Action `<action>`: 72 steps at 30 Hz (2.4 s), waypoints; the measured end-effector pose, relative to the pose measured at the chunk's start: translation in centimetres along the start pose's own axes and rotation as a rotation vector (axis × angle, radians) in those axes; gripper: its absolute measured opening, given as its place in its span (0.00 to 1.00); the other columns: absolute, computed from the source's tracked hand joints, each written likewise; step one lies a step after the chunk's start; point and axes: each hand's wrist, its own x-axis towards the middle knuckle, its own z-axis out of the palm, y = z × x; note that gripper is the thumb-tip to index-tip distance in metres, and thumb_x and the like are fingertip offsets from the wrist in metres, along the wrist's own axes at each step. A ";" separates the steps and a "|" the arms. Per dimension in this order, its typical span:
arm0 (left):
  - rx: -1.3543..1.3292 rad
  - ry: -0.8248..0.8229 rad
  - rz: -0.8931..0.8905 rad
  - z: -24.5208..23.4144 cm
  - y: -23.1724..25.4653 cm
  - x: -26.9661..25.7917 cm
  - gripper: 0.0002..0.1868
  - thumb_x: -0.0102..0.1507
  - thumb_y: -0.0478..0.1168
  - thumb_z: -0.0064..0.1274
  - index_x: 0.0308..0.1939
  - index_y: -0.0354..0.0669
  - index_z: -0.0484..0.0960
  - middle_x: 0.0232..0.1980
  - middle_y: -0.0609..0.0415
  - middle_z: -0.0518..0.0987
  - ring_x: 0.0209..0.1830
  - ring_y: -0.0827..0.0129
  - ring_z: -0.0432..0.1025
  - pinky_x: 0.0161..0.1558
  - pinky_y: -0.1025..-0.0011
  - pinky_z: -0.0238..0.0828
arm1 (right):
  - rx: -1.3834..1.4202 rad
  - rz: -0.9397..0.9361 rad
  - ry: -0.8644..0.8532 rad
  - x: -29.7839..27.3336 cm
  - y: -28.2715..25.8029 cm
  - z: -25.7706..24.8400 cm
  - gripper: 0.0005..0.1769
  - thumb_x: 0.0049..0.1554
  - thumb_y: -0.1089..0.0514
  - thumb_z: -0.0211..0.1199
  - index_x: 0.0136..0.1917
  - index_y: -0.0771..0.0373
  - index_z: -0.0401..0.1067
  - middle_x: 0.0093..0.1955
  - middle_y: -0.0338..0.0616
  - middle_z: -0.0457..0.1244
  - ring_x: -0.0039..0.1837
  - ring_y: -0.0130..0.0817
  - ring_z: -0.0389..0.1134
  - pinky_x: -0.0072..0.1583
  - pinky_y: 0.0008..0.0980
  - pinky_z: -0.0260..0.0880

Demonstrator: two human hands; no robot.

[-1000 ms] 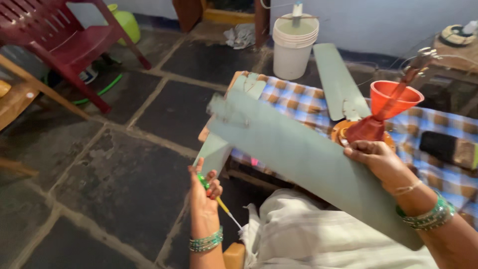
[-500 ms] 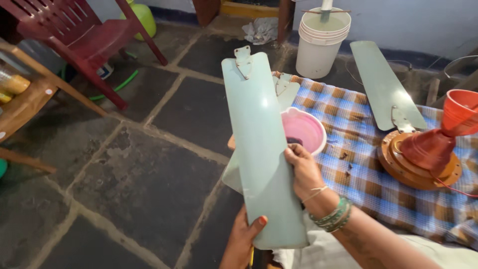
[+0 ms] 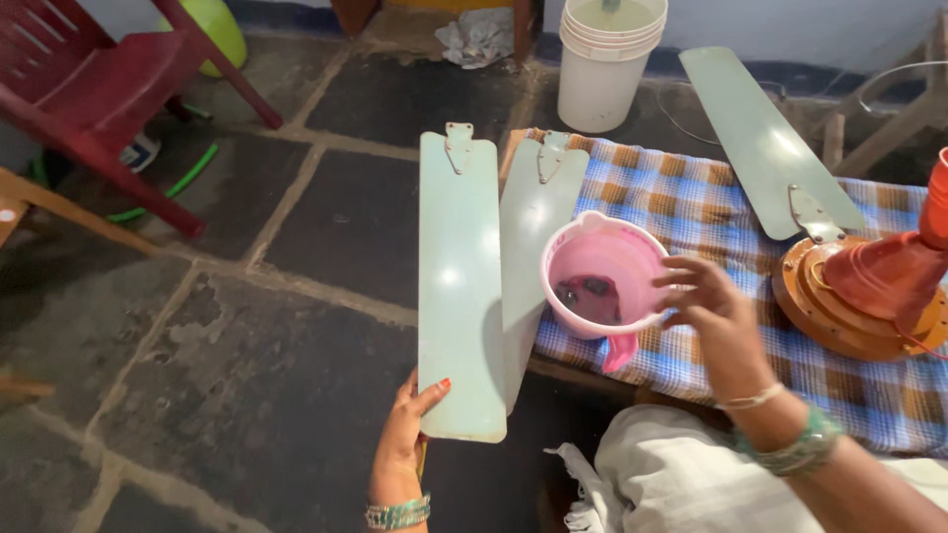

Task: The person cleans the fan blades with a brush, then uses a screwdriver to remove and reattach fan blades to the motor housing. The person handles the fan blades, brush, and screwdriver throughout the process.

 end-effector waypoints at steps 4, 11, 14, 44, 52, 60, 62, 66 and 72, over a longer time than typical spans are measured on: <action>0.071 -0.054 -0.048 0.3 -0.8 3.8 0.36 0.55 0.40 0.61 0.68 0.39 0.74 0.58 0.48 0.83 0.58 0.65 0.78 0.56 0.71 0.74 | 0.013 -0.012 0.085 0.3 0.2 -3.8 0.20 0.60 0.71 0.53 0.65 0.68 0.68 0.55 0.49 0.68 0.48 0.32 0.69 0.47 0.31 0.71; 0.195 -0.176 -0.063 0.4 -1.5 8.5 0.34 0.54 0.42 0.64 0.66 0.46 0.79 0.41 0.56 0.85 0.26 0.78 0.72 0.15 0.80 0.52 | 0.018 0.056 0.107 0.0 1.8 -5.4 0.15 0.64 0.67 0.54 0.64 0.69 0.69 0.53 0.47 0.68 0.46 0.30 0.68 0.46 0.32 0.71; 0.281 -0.199 -0.151 0.0 -2.0 9.1 0.27 0.57 0.42 0.66 0.60 0.42 0.82 0.35 0.60 0.83 0.20 0.84 0.69 0.13 0.81 0.48 | 0.022 0.079 0.098 -0.2 2.6 -5.6 0.13 0.65 0.66 0.55 0.62 0.70 0.70 0.52 0.48 0.68 0.45 0.30 0.69 0.45 0.32 0.71; 1.376 0.093 0.119 5.0 -4.4 5.8 0.50 0.54 0.73 0.59 0.76 0.66 0.63 0.53 0.40 0.83 0.55 0.46 0.77 0.53 0.53 0.74 | 0.022 0.245 0.044 5.7 9.3 -4.6 0.21 0.62 0.65 0.57 0.68 0.70 0.66 0.41 0.48 0.68 0.32 0.33 0.68 0.36 0.30 0.71; 1.447 0.175 0.408 5.9 -6.6 4.9 0.47 0.56 0.68 0.57 0.74 0.57 0.63 0.42 0.44 0.85 0.41 0.46 0.80 0.42 0.53 0.77 | 0.030 0.344 -0.014 5.0 10.0 -6.4 0.26 0.62 0.54 0.59 0.70 0.64 0.63 0.39 0.51 0.68 0.37 0.37 0.72 0.42 0.37 0.78; 1.300 0.380 0.378 7.1 -3.3 0.4 0.31 0.63 0.61 0.54 0.69 0.61 0.73 0.42 0.38 0.85 0.44 0.40 0.78 0.40 0.52 0.74 | -0.232 0.028 0.278 0.5 11.3 -15.3 0.21 0.62 0.55 0.62 0.66 0.63 0.70 0.51 0.42 0.70 0.52 0.31 0.70 0.51 0.30 0.71; 1.153 0.375 0.442 8.4 -2.5 -0.6 0.27 0.63 0.59 0.56 0.65 0.58 0.78 0.35 0.41 0.82 0.35 0.49 0.76 0.35 0.59 0.72 | -0.300 -0.155 0.445 0.0 11.4 -18.9 0.24 0.61 0.57 0.63 0.69 0.64 0.69 0.55 0.45 0.66 0.56 0.34 0.68 0.57 0.32 0.70; 0.747 0.238 0.260 11.2 -0.6 -3.8 0.23 0.63 0.50 0.57 0.62 0.55 0.83 0.23 0.56 0.71 0.20 0.75 0.62 0.23 0.75 0.56 | -0.516 -0.274 0.722 1.5 11.5 -25.7 0.37 0.57 0.54 0.70 0.75 0.65 0.62 0.64 0.51 0.62 0.63 0.39 0.64 0.64 0.36 0.66; 0.608 0.030 0.210 19.4 0.5 -6.1 0.21 0.63 0.45 0.57 0.61 0.53 0.84 0.23 0.64 0.65 0.18 0.82 0.54 0.19 0.80 0.47 | -0.778 -0.367 0.757 8.5 11.3 -29.6 0.42 0.53 0.48 0.83 0.72 0.70 0.67 0.64 0.58 0.64 0.65 0.53 0.63 0.64 0.44 0.64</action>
